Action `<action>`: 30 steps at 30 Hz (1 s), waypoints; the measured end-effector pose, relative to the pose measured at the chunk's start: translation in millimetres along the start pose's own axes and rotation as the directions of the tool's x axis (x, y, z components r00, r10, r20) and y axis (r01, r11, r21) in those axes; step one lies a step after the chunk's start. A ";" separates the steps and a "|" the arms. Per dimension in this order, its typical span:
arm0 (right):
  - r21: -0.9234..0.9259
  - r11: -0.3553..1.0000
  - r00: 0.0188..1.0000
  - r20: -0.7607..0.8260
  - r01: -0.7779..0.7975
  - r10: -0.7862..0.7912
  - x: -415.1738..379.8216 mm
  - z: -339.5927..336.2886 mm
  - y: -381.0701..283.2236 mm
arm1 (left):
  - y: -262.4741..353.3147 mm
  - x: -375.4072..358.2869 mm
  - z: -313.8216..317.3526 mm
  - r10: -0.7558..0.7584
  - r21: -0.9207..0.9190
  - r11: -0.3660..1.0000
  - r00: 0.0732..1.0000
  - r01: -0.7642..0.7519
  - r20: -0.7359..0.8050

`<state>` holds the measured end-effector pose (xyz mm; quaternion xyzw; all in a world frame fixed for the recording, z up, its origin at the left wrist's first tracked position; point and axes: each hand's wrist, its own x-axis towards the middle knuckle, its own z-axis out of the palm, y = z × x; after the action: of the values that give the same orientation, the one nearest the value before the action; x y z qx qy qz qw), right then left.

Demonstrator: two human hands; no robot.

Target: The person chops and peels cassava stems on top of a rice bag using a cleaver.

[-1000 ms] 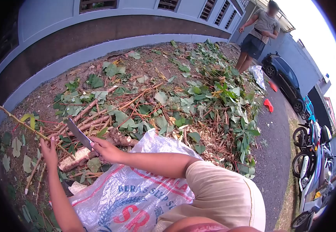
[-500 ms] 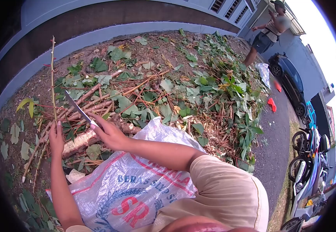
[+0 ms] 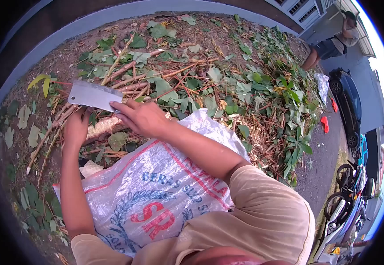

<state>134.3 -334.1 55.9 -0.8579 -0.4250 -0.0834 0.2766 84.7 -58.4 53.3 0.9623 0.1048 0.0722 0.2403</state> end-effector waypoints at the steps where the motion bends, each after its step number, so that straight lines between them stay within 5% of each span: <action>1: -0.025 1.000 1.000 -0.010 0.008 -0.008 2.0 5.3 4.5 | 4.6 -1.7 -5.2 -0.026 0.056 0.998 0.999 0.024 0.027; 5: -0.083 0.982 0.980 -0.123 -0.169 0.158 8.3 18.2 30.7 | 9.9 -8.4 -11.4 -0.035 0.075 0.996 0.999 0.037 -0.039; 13: -0.181 0.983 0.996 0.090 0.041 -0.025 11.7 7.4 18.3 | 18.3 -10.7 -14.0 0.061 0.197 0.979 0.996 -0.047 -0.069; 17: -0.173 0.976 0.989 -0.088 -0.134 0.120 16.1 0.5 31.6 | 16.5 -12.1 -23.5 0.021 0.240 0.971 0.998 -0.005 -0.066; 19: -0.147 0.961 0.969 -0.109 -0.235 0.220 13.5 1.4 39.1 | 15.4 -10.9 -23.7 0.010 0.088 0.996 1.000 -0.011 0.015; 20: -0.122 0.978 0.982 -0.108 -0.169 0.156 9.9 0.2 33.2 | 21.2 -10.5 -29.5 -0.042 0.020 0.999 0.994 0.040 0.103; 23: -0.139 0.990 0.999 -0.004 0.038 -0.039 8.6 0.7 15.4 | 9.2 -8.1 -15.0 0.084 -0.125 0.989 0.996 -0.082 0.006; 25: -0.177 0.981 0.997 0.029 0.079 -0.075 10.5 6.5 18.3 | 3.7 -5.6 -16.4 0.055 -0.155 0.987 0.996 -0.043 0.070; 30: -0.113 0.981 0.980 -0.141 -0.158 0.142 14.4 7.4 47.9 | -15.7 0.3 -25.4 0.012 -0.279 0.959 0.972 0.055 0.233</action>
<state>179.8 -343.5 35.9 -0.8956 -0.3336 -0.1451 0.2560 77.5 -33.4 68.0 0.9185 0.0752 -0.0292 0.3872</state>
